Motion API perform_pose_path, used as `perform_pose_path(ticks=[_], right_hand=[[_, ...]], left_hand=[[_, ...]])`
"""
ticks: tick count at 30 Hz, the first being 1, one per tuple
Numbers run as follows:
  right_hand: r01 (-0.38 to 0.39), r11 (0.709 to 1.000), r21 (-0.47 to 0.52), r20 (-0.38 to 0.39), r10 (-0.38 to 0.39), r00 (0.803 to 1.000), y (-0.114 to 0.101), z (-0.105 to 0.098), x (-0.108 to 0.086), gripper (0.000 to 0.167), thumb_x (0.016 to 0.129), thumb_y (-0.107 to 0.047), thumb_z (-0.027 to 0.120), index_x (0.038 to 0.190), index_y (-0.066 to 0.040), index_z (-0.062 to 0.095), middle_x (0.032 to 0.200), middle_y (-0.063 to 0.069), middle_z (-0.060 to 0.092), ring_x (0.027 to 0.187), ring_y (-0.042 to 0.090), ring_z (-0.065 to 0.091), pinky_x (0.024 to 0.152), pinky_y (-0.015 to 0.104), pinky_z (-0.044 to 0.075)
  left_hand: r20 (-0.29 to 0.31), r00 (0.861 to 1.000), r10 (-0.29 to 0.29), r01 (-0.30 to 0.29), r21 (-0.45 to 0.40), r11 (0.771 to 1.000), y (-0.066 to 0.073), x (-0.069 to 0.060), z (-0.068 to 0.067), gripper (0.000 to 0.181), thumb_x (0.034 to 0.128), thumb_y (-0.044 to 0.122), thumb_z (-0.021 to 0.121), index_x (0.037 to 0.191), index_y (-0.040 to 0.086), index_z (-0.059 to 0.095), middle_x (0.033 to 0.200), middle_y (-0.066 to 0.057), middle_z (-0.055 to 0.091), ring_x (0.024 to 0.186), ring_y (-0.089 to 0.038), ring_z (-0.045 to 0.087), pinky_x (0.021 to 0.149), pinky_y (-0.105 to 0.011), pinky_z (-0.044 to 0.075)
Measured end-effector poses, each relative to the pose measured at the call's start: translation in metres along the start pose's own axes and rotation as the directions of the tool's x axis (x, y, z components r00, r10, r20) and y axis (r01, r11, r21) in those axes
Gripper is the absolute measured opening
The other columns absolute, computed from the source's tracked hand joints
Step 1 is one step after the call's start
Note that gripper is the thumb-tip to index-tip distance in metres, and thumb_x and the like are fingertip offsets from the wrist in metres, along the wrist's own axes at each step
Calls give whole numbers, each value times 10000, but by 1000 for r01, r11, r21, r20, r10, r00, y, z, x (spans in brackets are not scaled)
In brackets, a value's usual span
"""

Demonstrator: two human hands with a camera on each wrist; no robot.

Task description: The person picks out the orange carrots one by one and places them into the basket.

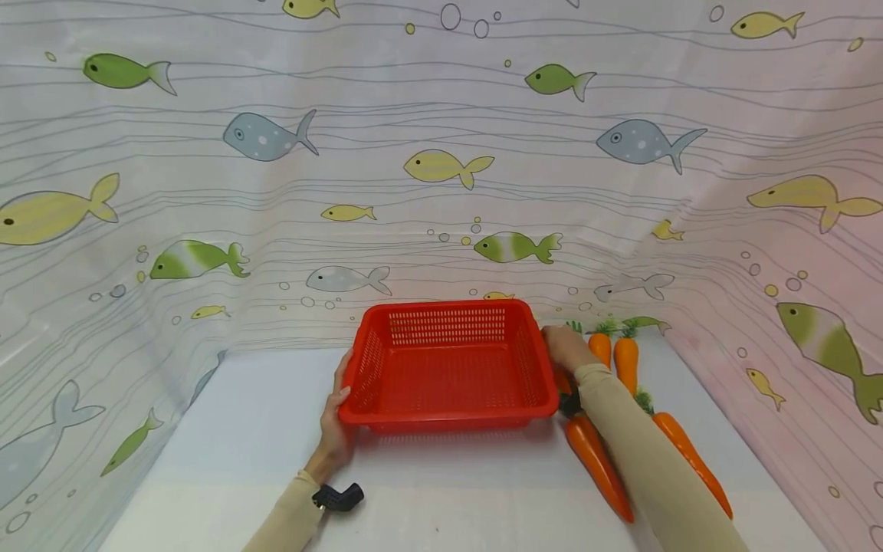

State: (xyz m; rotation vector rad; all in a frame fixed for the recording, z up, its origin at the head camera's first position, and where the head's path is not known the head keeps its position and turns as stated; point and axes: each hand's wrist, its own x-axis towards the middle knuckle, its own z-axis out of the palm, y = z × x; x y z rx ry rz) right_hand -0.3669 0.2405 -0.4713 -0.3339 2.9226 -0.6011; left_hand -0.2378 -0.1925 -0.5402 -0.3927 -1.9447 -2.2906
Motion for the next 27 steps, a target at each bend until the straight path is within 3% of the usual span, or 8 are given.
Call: perform_pose_path(ticks=[4, 11, 15, 21, 25, 27], right_hand=[[-20, 999, 26, 21, 20, 1000, 3, 0, 2, 367, 1040, -100, 532, 1372, 22, 632, 1257, 253, 719, 1194, 465, 657, 1039, 648, 523], [14, 999, -30, -27, -14, 1000, 10, 0, 6, 314, 980, -71, 586, 1247, 91, 624, 1087, 264, 717, 945, 381, 677, 882, 561, 577], [27, 1000, -9, -20, -28, 999, 13, -3, 5, 366, 970, -116, 603, 1252, 117, 605, 1094, 265, 715, 964, 400, 687, 885, 558, 583], [30, 987, 158, 31, -35, 999, 14, -17, -4, 532, 930, -154, 659, 1353, 158, 576, 1188, 326, 693, 1005, 422, 711, 829, 496, 626], [-45, 944, 328, 95, 14, 995, 15, -30, -13, 644, 960, -138, 667, 1475, 183, 451, 1287, 379, 632, 909, 338, 743, 749, 449, 652], [-84, 908, 411, 125, 35, 992, 16, -36, -15, 695, 987, -157, 671, 1519, 181, 378, 1322, 391, 599, 880, 296, 752, 745, 442, 663]], left_hand=[[-21, 1000, -6, 7, 17, 1000, 0, -1, 1, 689, 1034, 314, 280, 1703, 388, 133, 1746, 100, 178, 1529, -352, 273, 1178, -504, 367], [-35, 999, 10, -8, 33, 999, -2, -1, 2, 673, 1045, 301, 271, 1703, 381, 155, 1753, 104, 182, 1527, -355, 286, 1177, -504, 382], [-34, 999, 13, -11, 44, 999, -3, -1, 1, 667, 1049, 290, 267, 1701, 386, 165, 1755, 111, 177, 1529, -329, 289, 1182, -504, 387], [-45, 999, 28, -24, 80, 996, -1, 1, -1, 641, 1068, 304, 247, 1700, 385, 174, 1758, 152, 163, 1559, -239, 268, 1200, -407, 344], [-31, 999, 28, -26, 80, 996, -1, 1, -3, 644, 1068, 313, 252, 1702, 382, 163, 1761, 139, 158, 1552, -274, 275, 1192, -409, 362], [-33, 999, 28, -25, 83, 996, -1, 0, -4, 644, 1069, 324, 257, 1703, 381, 159, 1763, 137, 151, 1556, -278, 265, 1205, -439, 345]])
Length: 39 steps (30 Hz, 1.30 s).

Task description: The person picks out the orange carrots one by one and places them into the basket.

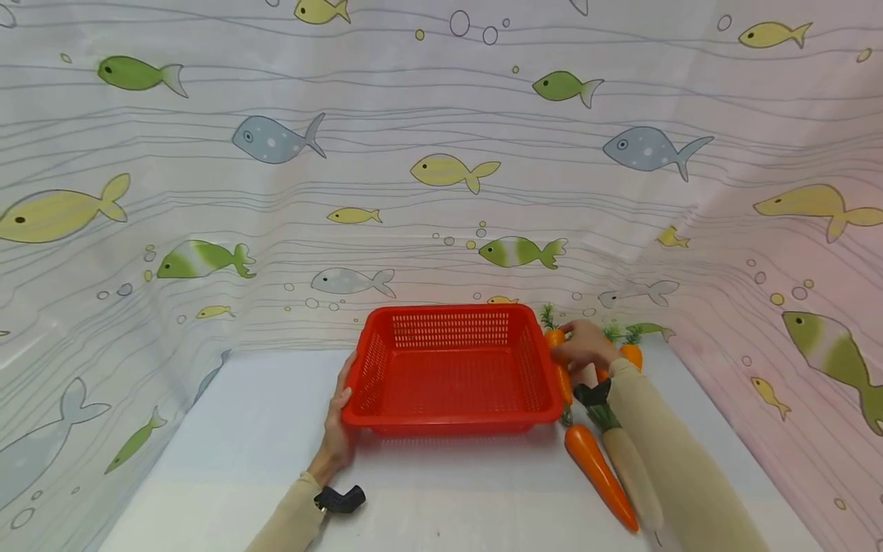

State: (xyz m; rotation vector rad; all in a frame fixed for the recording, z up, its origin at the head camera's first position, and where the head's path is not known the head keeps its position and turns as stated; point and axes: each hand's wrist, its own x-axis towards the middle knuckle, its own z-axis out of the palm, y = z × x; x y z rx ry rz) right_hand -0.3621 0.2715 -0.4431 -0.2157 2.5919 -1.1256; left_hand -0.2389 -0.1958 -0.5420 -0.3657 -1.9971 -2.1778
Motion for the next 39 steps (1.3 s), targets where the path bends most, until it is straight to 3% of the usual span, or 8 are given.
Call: perform_pose_path(ticks=[6, 14, 22, 28, 35, 39], right_hand=[[-2, 988, 157, 16, 0, 1000, -3, -16, -2, 796, 1008, -206, 691, 1570, 174, 276, 1351, 387, 610, 1004, 312, 762, 822, 487, 667], [-5, 965, 263, -16, 10, 1000, -6, -39, -3, 893, 1010, -267, 725, 1635, 108, 208, 1220, 166, 758, 1011, 252, 774, 924, 491, 641], [49, 884, 464, -37, -36, 999, -22, -47, -4, 867, 1037, -238, 692, 1665, 55, 171, 1075, -95, 753, 971, 124, 775, 905, 363, 649], [55, 820, 569, 17, -78, 997, -33, -37, -1, 757, 1081, -116, 584, 1654, 94, 135, 1050, -112, 747, 964, 105, 769, 927, 357, 643], [39, 802, 596, 92, -117, 989, -56, -5, 8, 748, 1063, -118, 617, 1631, 117, 192, 1057, -35, 761, 966, 128, 775, 915, 374, 647], [33, 811, 584, 128, -133, 983, -71, 17, 15, 720, 1055, -84, 610, 1606, 155, 212, 1079, 15, 726, 957, 135, 763, 924, 392, 645]], left_hand=[[-9, 1000, 8, -8, 8, 1000, -1, 0, 0, 642, 1067, 343, 258, 1700, 392, 164, 1755, 150, 170, 1555, -248, 267, 1226, -552, 295], [-1, 1000, 13, -13, 26, 1000, -2, 2, 3, 645, 1071, 327, 261, 1706, 370, 156, 1768, 110, 150, 1549, -274, 271, 1205, -472, 351], [-13, 1000, 5, -4, 35, 999, 0, 1, 4, 637, 1070, 341, 261, 1696, 405, 164, 1759, 125, 166, 1536, -267, 290, 1204, -485, 337], [0, 1000, 10, -10, 23, 1000, -2, 0, 5, 647, 1068, 340, 261, 1703, 386, 145, 1764, 100, 159, 1542, -316, 280, 1216, -575, 325], [-3, 1000, 15, -14, 52, 999, -4, 2, 4, 647, 1067, 333, 254, 1702, 390, 149, 1768, 113, 158, 1557, -330, 270, 1221, -565, 327], [4, 1000, 13, -14, 61, 998, -4, 2, 4, 652, 1068, 344, 263, 1707, 380, 136, 1773, 102, 150, 1558, -359, 267, 1217, -562, 358]])
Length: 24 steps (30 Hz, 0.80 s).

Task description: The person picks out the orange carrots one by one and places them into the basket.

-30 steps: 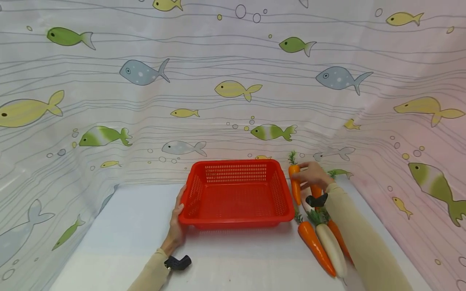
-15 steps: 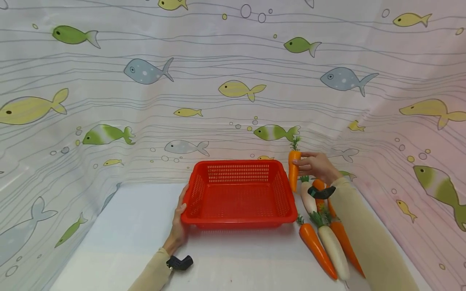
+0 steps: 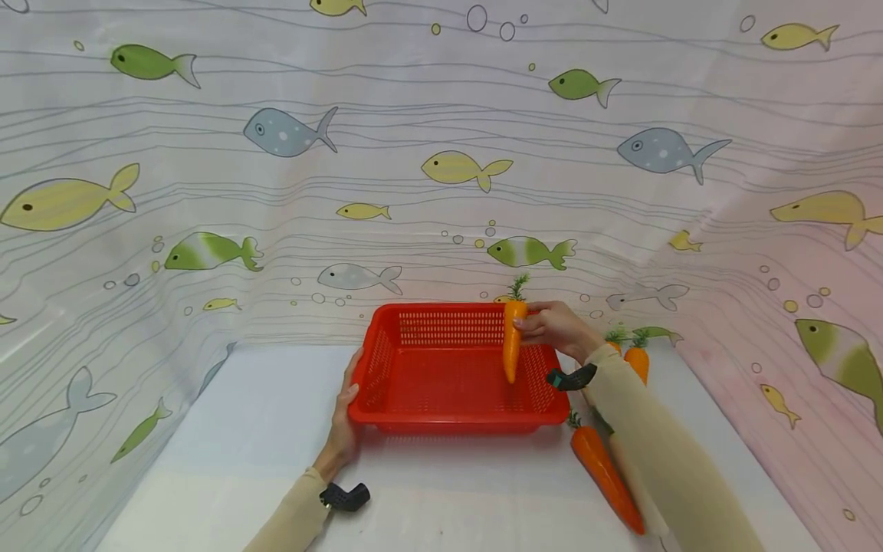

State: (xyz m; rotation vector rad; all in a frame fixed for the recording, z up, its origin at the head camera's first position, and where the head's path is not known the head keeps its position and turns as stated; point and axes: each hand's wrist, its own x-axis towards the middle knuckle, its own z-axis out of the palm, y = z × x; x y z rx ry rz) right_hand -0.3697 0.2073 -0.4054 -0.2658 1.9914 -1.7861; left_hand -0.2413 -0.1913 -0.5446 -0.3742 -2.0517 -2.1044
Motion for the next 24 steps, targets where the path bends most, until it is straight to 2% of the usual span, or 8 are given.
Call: perform_pose_path(ticks=[5, 12, 19, 24], right_hand=[[-37, 999, -10, 21, 37, 999, 4, 33, 17, 722, 1035, -45, 616, 1599, 169, 218, 1125, 93, 702, 957, 160, 757, 1028, 524, 578], [-82, 997, 12, 44, 82, 996, 6, 73, 36, 537, 1025, -36, 626, 1502, 140, 455, 1165, 142, 680, 978, 208, 751, 1089, 603, 494], [-105, 993, 47, 59, 102, 993, 6, 100, 51, 504, 1009, -37, 651, 1474, 99, 511, 1178, 145, 697, 1000, 232, 758, 1128, 631, 455], [-101, 994, 31, 89, 98, 991, 9, 120, 60, 476, 990, -25, 680, 1417, 128, 534, 1123, 149, 726, 975, 239, 771, 1078, 594, 518]], left_hand=[[-15, 1000, 1, -1, -11, 1000, 0, 1, 0, 656, 1060, 351, 276, 1703, 383, 154, 1765, 106, 171, 1546, -351, 287, 1210, -573, 355], [-15, 1000, 2, -2, 5, 1000, 0, -3, 0, 650, 1063, 348, 250, 1704, 373, 150, 1761, 60, 200, 1516, -365, 318, 1195, -563, 367], [9, 1000, 8, -8, -16, 1000, 2, -3, 0, 648, 1069, 357, 250, 1706, 372, 134, 1762, -4, 206, 1491, -461, 322, 1164, -574, 424], [11, 1000, 5, -5, 13, 1000, 2, -2, 0, 646, 1069, 352, 235, 1706, 372, 131, 1766, 22, 194, 1527, -427, 312, 1208, -603, 378]])
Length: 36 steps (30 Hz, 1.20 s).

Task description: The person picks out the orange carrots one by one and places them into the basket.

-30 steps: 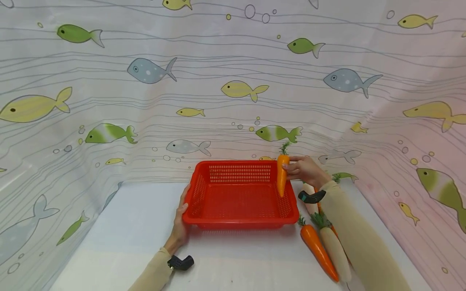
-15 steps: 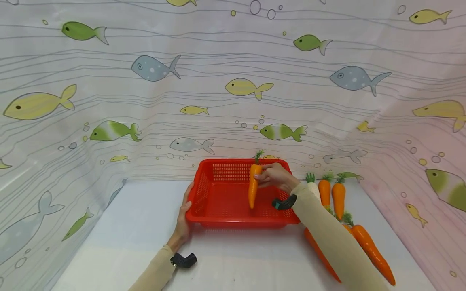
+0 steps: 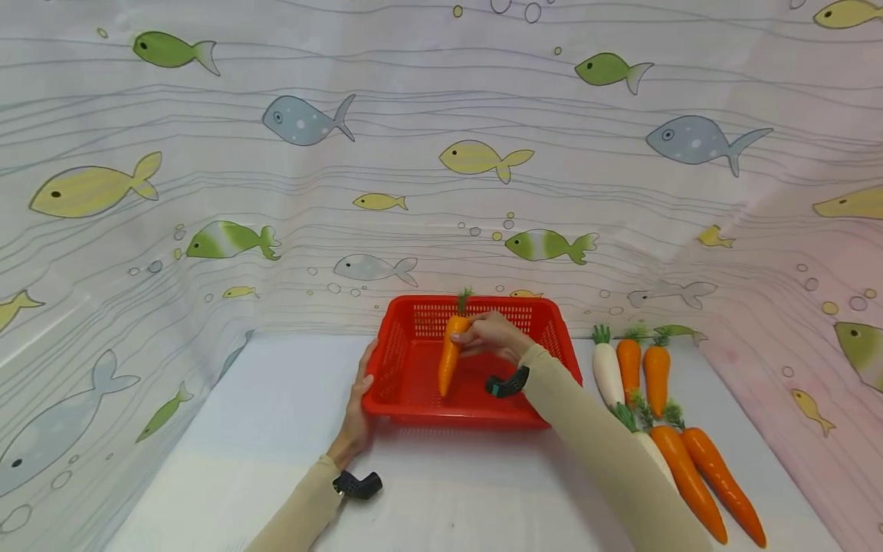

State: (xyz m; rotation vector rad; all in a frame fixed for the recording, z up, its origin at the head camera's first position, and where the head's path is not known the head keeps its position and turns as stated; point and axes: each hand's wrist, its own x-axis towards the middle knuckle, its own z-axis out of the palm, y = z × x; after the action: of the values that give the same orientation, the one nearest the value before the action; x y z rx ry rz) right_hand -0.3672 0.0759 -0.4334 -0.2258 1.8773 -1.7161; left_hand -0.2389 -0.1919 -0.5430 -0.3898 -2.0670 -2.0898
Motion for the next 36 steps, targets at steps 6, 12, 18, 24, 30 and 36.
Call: perform_pose_path(ticks=[6, 12, 18, 24, 30, 36], right_hand=[[-12, 998, -60, 40, 15, 999, 0, 28, 13, 392, 967, -50, 724, 1308, 100, 600, 1118, 164, 719, 943, 242, 767, 1060, 565, 548], [-39, 993, -111, 44, 44, 998, -2, 50, 29, 456, 965, -74, 746, 1356, 85, 572, 1153, 173, 719, 950, 238, 775, 1045, 516, 570], [-33, 986, -165, 75, 46, 996, -2, 60, 39, 431, 962, -90, 758, 1321, 76, 588, 1138, 171, 702, 935, 231, 766, 985, 460, 614], [-45, 970, -239, 72, 64, 995, 1, 64, 46, 346, 913, -89, 817, 1150, 19, 590, 1045, 126, 701, 879, 192, 740, 951, 405, 637], [-54, 949, -312, 39, 70, 997, 2, 63, 51, 381, 897, -127, 844, 1132, -9, 570, 1043, 127, 704, 891, 207, 724, 930, 372, 636], [-26, 904, -427, 35, 45, 998, 5, 61, 52, 446, 912, -196, 840, 1205, 20, 582, 1111, 159, 692, 976, 250, 694, 964, 382, 610]], left_hand=[[-7, 1000, -11, 11, -1, 1000, -2, 0, 1, 644, 1066, 362, 244, 1701, 391, 140, 1769, 27, 181, 1558, -402, 297, 1227, -665, 343], [-12, 1000, -12, 12, 25, 1000, 1, 1, 2, 654, 1060, 336, 277, 1698, 397, 148, 1765, 69, 174, 1584, -365, 265, 1255, -659, 303], [-21, 1000, -22, 23, 47, 999, 2, -1, 3, 658, 1058, 355, 301, 1697, 408, 149, 1763, 120, 161, 1602, -296, 250, 1277, -636, 271], [-30, 999, -28, 29, 48, 998, 1, -2, 2, 651, 1063, 335, 282, 1697, 403, 152, 1767, 113, 151, 1613, -318, 234, 1281, -650, 253], [-28, 999, -18, 20, 53, 998, 3, -1, 3, 653, 1062, 314, 287, 1696, 402, 159, 1765, 117, 156, 1611, -326, 244, 1276, -642, 276], [-29, 1000, -12, 13, 60, 998, 2, -2, 3, 656, 1059, 296, 278, 1697, 397, 160, 1769, 107, 152, 1608, -330, 253, 1274, -650, 272]])
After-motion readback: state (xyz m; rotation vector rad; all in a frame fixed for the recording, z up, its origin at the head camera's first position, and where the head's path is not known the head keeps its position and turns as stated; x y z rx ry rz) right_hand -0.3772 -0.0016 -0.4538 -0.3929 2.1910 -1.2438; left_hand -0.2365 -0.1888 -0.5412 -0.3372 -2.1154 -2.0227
